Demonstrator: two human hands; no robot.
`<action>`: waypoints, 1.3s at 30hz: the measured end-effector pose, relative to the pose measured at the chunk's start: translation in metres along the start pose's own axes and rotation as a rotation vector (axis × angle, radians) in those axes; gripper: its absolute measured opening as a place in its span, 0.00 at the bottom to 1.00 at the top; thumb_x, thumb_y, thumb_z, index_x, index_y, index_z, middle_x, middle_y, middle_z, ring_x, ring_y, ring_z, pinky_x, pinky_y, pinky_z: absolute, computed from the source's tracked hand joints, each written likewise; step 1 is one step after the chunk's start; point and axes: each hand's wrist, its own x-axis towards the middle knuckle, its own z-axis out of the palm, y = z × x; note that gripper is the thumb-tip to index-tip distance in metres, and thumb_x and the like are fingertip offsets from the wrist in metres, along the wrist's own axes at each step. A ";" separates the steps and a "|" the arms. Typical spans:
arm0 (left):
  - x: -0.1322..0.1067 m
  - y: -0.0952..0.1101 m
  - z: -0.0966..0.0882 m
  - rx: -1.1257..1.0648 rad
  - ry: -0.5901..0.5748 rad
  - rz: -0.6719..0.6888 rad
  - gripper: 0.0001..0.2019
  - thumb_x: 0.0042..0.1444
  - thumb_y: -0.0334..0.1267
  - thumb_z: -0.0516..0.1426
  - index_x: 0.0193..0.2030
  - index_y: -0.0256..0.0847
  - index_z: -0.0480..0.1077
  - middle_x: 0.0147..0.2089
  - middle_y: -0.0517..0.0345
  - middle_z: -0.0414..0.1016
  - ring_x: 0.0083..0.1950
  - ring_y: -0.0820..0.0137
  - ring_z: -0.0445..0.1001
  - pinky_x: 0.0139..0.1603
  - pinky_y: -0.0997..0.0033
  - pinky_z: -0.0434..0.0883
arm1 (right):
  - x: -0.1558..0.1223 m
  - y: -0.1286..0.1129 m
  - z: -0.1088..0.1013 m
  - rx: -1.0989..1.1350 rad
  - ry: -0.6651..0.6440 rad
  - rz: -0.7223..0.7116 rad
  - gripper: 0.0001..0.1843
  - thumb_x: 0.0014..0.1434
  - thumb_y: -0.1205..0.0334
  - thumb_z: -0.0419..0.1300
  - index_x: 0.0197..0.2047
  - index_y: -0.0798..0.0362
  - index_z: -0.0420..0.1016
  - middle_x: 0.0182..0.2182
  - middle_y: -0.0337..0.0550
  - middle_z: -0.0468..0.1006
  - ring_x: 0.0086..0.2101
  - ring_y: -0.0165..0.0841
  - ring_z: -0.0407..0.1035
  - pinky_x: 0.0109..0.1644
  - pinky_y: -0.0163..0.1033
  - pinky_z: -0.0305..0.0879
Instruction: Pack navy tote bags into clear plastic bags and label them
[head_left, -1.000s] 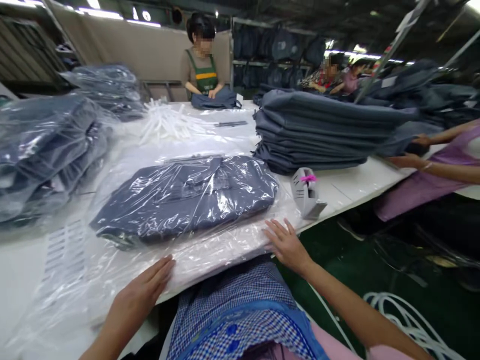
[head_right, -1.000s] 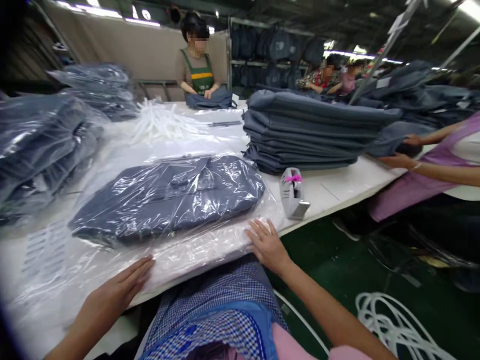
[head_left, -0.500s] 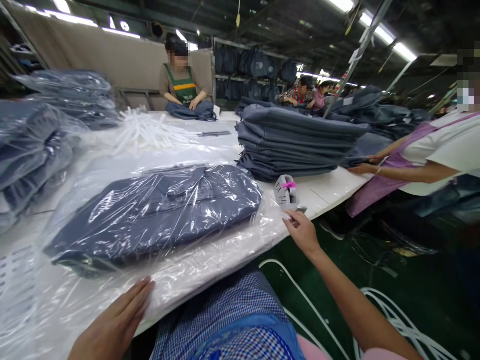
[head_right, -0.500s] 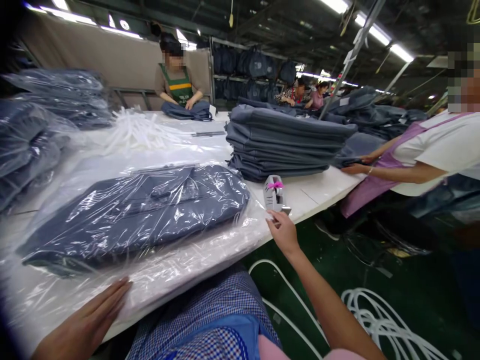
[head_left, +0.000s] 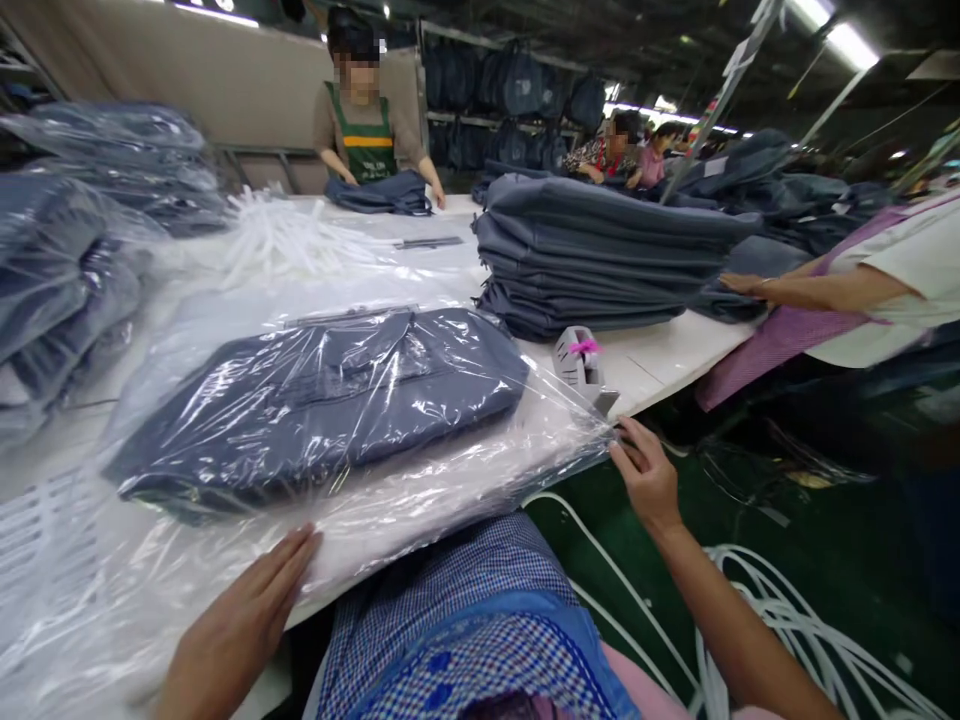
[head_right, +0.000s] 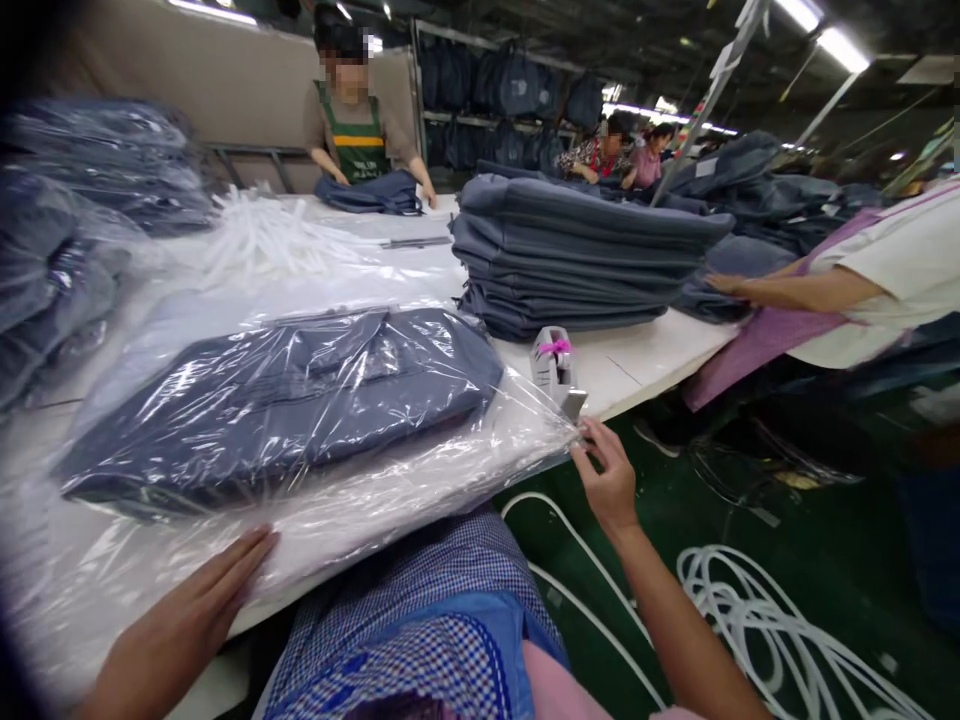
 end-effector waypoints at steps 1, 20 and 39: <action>0.000 0.001 -0.001 0.040 -0.024 0.019 0.27 0.66 0.45 0.47 0.72 0.47 0.56 0.70 0.56 0.64 0.64 0.59 0.71 0.65 0.57 0.69 | -0.004 -0.007 -0.002 -0.127 -0.045 -0.167 0.29 0.59 0.54 0.64 0.63 0.48 0.70 0.60 0.52 0.71 0.55 0.47 0.69 0.61 0.57 0.65; 0.042 -0.007 -0.052 -0.232 -0.436 -0.374 0.21 0.66 0.42 0.46 0.60 0.44 0.72 0.59 0.55 0.76 0.56 0.60 0.77 0.58 0.62 0.73 | 0.060 0.007 0.036 -0.280 -0.705 -0.740 0.17 0.67 0.63 0.52 0.52 0.45 0.80 0.45 0.45 0.83 0.42 0.40 0.77 0.46 0.44 0.74; -0.004 -0.005 -0.053 0.174 0.045 -0.084 0.18 0.65 0.29 0.47 0.53 0.41 0.75 0.55 0.51 0.79 0.52 0.65 0.80 0.55 0.65 0.77 | 0.063 0.022 0.035 -0.315 -0.577 -1.089 0.18 0.64 0.69 0.52 0.52 0.45 0.76 0.59 0.43 0.74 0.54 0.42 0.72 0.60 0.50 0.68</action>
